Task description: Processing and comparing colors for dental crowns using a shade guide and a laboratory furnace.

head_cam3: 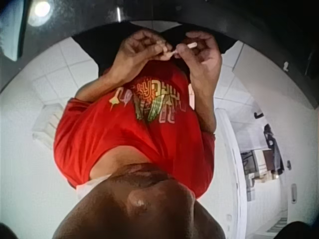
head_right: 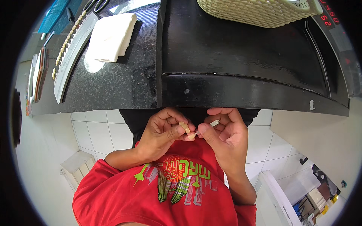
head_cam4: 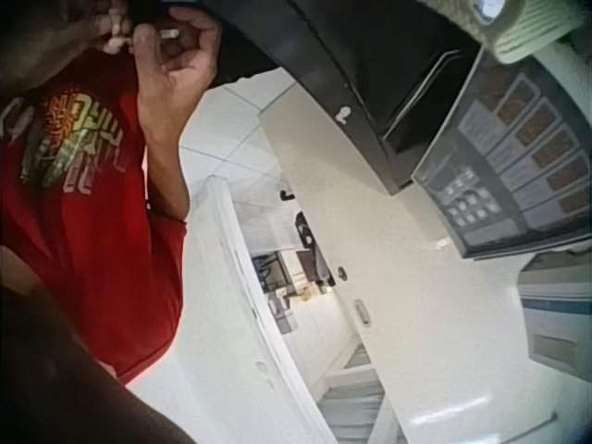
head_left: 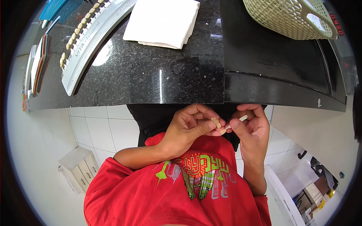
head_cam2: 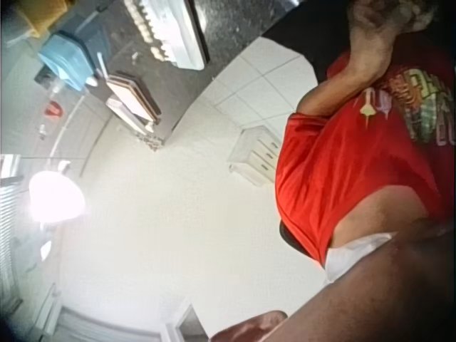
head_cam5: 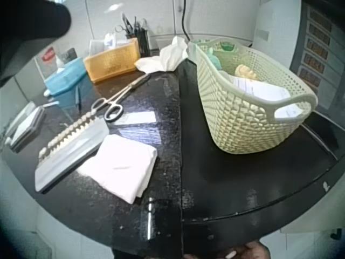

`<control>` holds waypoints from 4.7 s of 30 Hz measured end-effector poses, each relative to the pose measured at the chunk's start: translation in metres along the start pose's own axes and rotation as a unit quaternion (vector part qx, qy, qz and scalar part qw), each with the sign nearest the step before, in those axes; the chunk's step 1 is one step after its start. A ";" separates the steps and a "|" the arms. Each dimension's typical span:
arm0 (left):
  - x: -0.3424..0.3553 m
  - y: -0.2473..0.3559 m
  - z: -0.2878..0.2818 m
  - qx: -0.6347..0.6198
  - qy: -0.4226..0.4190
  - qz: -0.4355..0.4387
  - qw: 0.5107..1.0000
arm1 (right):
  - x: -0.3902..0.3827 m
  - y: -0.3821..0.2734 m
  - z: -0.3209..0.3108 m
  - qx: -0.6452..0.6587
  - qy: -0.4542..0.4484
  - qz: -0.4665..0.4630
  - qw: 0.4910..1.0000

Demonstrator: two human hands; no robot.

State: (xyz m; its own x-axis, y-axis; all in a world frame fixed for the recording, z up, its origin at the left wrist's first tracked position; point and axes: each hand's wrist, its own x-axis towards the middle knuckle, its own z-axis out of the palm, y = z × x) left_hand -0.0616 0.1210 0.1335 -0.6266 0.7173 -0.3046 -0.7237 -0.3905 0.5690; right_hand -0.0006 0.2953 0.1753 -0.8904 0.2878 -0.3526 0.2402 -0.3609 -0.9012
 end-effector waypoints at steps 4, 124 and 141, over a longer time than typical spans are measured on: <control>0.000 0.002 0.004 0.010 0.007 0.020 1.000 | 0.003 -0.003 -0.001 -0.005 0.001 -0.016 1.000; -0.064 0.184 -0.027 0.692 0.173 0.504 0.487 | 0.162 -0.151 0.262 -0.493 -0.419 -0.171 0.743; -0.063 0.186 -0.021 0.682 0.199 0.482 0.513 | 0.172 -0.139 0.254 -0.459 -0.422 -0.191 0.758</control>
State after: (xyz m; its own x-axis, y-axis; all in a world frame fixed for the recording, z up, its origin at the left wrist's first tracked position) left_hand -0.1623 -0.0090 0.2423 -0.7083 0.2899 0.6436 0.6838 0.5084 0.5235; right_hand -0.2855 0.1697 0.3035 -0.8005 -0.5935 -0.0832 -0.2744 0.4864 -0.8295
